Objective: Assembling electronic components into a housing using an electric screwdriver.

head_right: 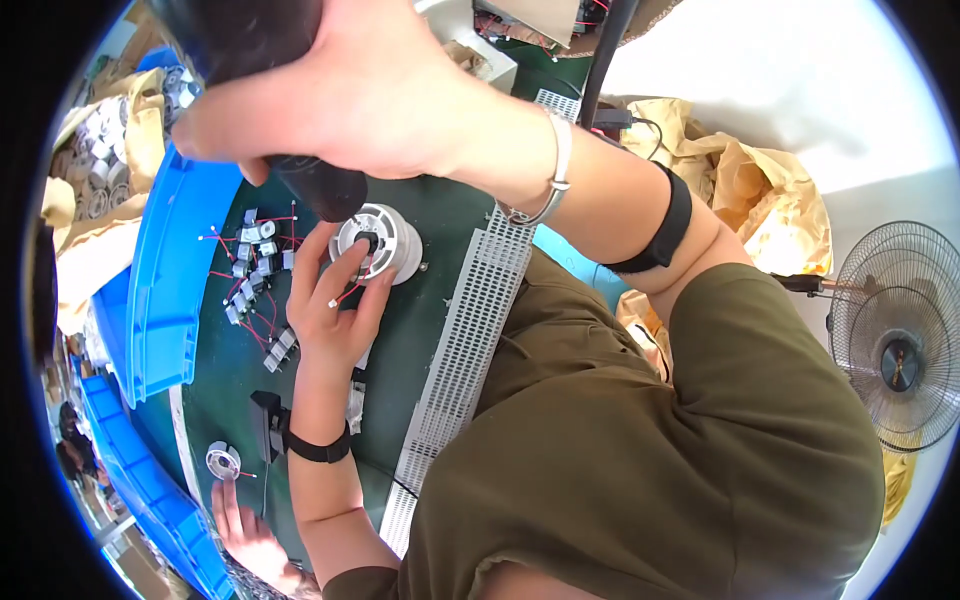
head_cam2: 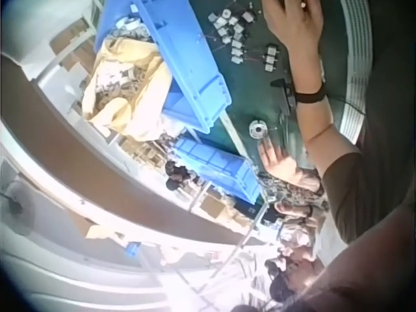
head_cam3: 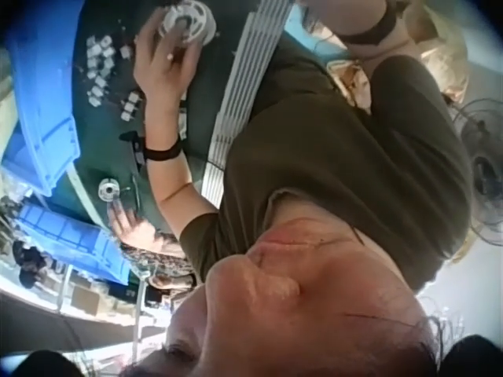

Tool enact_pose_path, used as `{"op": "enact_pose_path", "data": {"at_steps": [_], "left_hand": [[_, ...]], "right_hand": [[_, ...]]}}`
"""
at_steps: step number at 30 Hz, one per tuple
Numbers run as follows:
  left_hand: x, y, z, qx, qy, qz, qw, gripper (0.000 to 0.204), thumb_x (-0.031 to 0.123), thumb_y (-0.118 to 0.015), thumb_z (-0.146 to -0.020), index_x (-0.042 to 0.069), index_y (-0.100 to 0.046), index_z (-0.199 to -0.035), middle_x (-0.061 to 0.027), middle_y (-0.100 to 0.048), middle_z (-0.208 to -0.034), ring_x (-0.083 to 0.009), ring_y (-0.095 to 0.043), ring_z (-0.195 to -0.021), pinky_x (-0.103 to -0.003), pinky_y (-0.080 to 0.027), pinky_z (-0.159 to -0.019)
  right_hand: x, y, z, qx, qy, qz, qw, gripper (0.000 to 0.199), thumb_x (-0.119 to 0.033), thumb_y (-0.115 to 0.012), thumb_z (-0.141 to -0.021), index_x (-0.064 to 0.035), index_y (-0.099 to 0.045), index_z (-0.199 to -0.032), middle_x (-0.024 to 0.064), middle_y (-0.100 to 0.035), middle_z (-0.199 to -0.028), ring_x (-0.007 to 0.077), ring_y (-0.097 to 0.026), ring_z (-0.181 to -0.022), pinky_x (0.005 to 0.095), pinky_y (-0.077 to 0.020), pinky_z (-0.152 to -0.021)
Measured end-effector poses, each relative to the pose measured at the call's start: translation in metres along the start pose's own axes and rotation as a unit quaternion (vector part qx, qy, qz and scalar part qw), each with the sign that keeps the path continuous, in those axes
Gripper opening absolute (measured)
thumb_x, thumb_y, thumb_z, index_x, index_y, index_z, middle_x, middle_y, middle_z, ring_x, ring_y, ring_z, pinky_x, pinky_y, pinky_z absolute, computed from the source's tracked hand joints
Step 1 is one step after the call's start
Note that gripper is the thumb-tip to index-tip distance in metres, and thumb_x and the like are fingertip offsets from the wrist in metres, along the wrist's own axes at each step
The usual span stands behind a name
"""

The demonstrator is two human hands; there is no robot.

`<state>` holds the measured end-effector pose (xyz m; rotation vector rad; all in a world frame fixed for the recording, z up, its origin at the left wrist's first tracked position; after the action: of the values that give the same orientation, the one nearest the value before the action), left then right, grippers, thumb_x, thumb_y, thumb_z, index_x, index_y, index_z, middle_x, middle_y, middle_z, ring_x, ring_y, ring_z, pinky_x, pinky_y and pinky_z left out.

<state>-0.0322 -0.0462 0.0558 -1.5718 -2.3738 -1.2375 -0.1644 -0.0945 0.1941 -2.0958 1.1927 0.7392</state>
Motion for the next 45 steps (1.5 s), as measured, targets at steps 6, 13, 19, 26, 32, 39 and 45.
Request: {"op": "enact_pose_path", "data": {"at_steps": [6,13,19,26,32,39,45], "left_hand": [[-0.001,0.001,0.000,0.002,0.010,0.004,1.000,0.031,0.014,-0.080,-0.060,0.005,-0.065,-0.086,-0.0173,-0.059,-0.111,-0.0261,-0.064,-0.075,-0.030,-0.052,-0.059],[0.000,0.001,-0.001,0.004,0.010,0.006,1.000,0.032,0.015,-0.080,-0.060,0.005,-0.065,-0.086,-0.0163,-0.058,-0.111,-0.0256,-0.065,-0.076,-0.030,-0.052,-0.059],[0.002,0.000,-0.003,0.003,-0.001,0.001,1.000,0.031,0.015,-0.080,-0.060,0.005,-0.065,-0.086,-0.0164,-0.058,-0.111,-0.0257,-0.065,-0.076,-0.030,-0.052,-0.059],[-0.001,0.000,0.000,0.003,0.005,0.005,1.000,0.032,0.015,-0.079,-0.061,0.006,-0.064,-0.087,-0.0165,-0.058,-0.111,-0.0260,-0.064,-0.077,-0.030,-0.053,-0.059],[-0.002,0.000,-0.002,0.004,0.001,0.010,1.000,0.032,0.015,-0.079,-0.060,0.007,-0.064,-0.087,-0.0157,-0.057,-0.111,-0.0259,-0.064,-0.077,-0.030,-0.053,-0.059],[0.002,-0.003,0.001,-0.014,0.010,-0.009,1.000,0.034,0.015,-0.079,-0.062,0.008,-0.062,-0.091,-0.0140,-0.056,-0.112,-0.0286,-0.059,-0.089,-0.034,-0.050,-0.071],[0.001,0.034,-0.004,-0.008,0.083,0.016,0.996,0.041,0.010,-0.079,-0.064,0.006,-0.059,-0.100,-0.0159,-0.057,-0.112,-0.0306,-0.061,-0.093,-0.036,-0.051,-0.077]], "right_hand": [[0.019,-0.004,0.004,-0.003,-0.029,0.089,0.996,0.038,0.000,-0.068,-0.069,0.0001,-0.050,-0.102,-0.0027,-0.051,-0.068,0.0055,-0.045,-0.058,0.0226,-0.0371,-0.052],[0.019,-0.006,0.004,-0.031,-0.016,0.070,0.997,0.048,0.003,-0.068,-0.069,0.0036,-0.048,-0.112,-0.0009,-0.057,-0.068,0.0061,-0.051,-0.062,0.0222,-0.0409,-0.059],[0.028,-0.004,0.005,-0.009,-0.081,0.026,0.996,0.045,0.002,-0.068,-0.069,0.0022,-0.049,-0.109,-0.0006,-0.057,-0.068,0.0058,-0.051,-0.060,0.0218,-0.0407,-0.056],[0.011,-0.039,0.000,-0.114,0.018,0.494,0.862,0.015,0.000,-0.068,-0.069,-0.0024,-0.055,-0.075,0.0010,-0.059,-0.067,0.0062,-0.053,-0.058,0.0223,-0.0416,-0.053],[0.019,-0.037,0.001,-0.154,0.081,0.467,0.867,0.015,0.000,-0.069,-0.068,-0.0016,-0.056,-0.078,0.0016,-0.059,-0.065,0.0074,-0.054,-0.057,0.0226,-0.0430,-0.053],[0.043,-0.023,0.019,-0.077,-0.092,0.092,0.988,0.044,0.004,-0.056,-0.074,0.0024,-0.043,-0.116,0.0066,-0.058,-0.069,0.0101,-0.051,-0.055,0.0238,-0.0413,-0.052],[-0.004,-0.030,-0.018,0.024,-0.031,0.146,0.988,0.014,-0.003,-0.066,-0.070,-0.0005,-0.056,-0.078,0.0022,-0.056,-0.058,0.0077,-0.053,-0.052,0.0224,-0.0416,-0.050]]}}
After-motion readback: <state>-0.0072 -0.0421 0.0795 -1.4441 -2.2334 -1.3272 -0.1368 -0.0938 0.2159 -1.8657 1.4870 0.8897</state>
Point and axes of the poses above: each hand's wrist, its own z-axis away from the middle knuckle, its own y-axis out of the back of the hand, x = y × z, the point moved 8 cm from there along -z, towards the middle knuckle
